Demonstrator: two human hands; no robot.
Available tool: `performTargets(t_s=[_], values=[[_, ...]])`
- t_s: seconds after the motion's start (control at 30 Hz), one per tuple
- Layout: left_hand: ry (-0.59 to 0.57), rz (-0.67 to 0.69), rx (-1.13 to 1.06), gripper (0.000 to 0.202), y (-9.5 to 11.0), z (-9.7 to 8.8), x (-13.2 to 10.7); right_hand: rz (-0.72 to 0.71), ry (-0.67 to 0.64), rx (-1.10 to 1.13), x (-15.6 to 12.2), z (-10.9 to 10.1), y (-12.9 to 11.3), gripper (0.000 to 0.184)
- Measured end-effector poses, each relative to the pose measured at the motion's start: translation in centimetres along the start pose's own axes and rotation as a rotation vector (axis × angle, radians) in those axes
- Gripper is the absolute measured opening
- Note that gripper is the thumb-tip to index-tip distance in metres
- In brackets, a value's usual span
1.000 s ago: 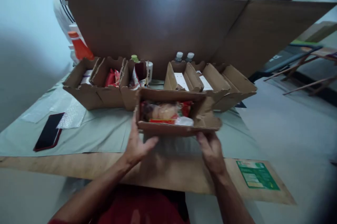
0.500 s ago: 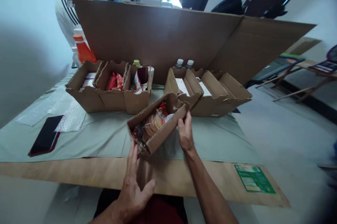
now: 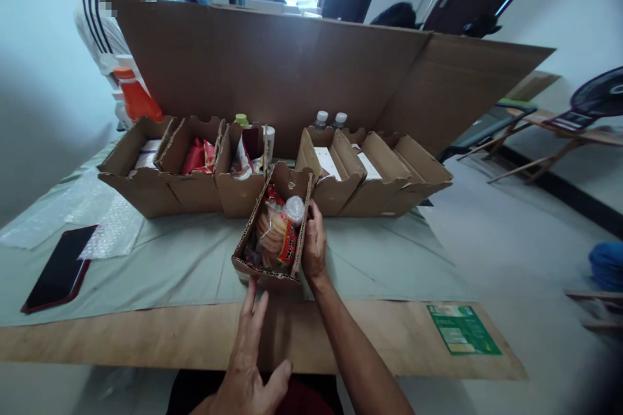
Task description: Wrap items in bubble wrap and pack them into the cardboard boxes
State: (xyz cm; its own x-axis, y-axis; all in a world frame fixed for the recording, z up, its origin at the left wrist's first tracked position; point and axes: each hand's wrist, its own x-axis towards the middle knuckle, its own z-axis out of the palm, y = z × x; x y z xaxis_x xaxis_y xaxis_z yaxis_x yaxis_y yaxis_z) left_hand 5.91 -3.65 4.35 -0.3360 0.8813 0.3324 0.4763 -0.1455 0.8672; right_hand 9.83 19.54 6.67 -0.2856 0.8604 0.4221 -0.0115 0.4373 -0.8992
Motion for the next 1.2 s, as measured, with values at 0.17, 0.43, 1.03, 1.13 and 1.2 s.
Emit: performTargets(t_s=[0.17,0.43,1.03,1.13,1.2], values=[[-0.067,0.022,0.034,0.093,0.9,1.2,0.7,0.023,-0.033,0.096,2.0,-1.0,0.4,0.07],[-0.121,0.037,0.042,0.098,0.1,3.7,3.8,0.295,0.028,0.143,0.5,-3.8,3.2,0.065],[-0.21,-0.059,0.027,0.07,-3.6,4.0,11.9,0.264,0.058,-0.023,-0.6,-5.0,3.4,0.036],[-0.131,-0.091,0.084,0.056,-4.2,1.0,7.4,0.075,-0.115,-0.102,0.6,-3.0,-0.1,0.034],[-0.039,-0.109,0.129,0.046,-4.9,-1.2,5.3,-0.059,-0.254,-0.172,2.5,-0.6,-2.7,0.041]])
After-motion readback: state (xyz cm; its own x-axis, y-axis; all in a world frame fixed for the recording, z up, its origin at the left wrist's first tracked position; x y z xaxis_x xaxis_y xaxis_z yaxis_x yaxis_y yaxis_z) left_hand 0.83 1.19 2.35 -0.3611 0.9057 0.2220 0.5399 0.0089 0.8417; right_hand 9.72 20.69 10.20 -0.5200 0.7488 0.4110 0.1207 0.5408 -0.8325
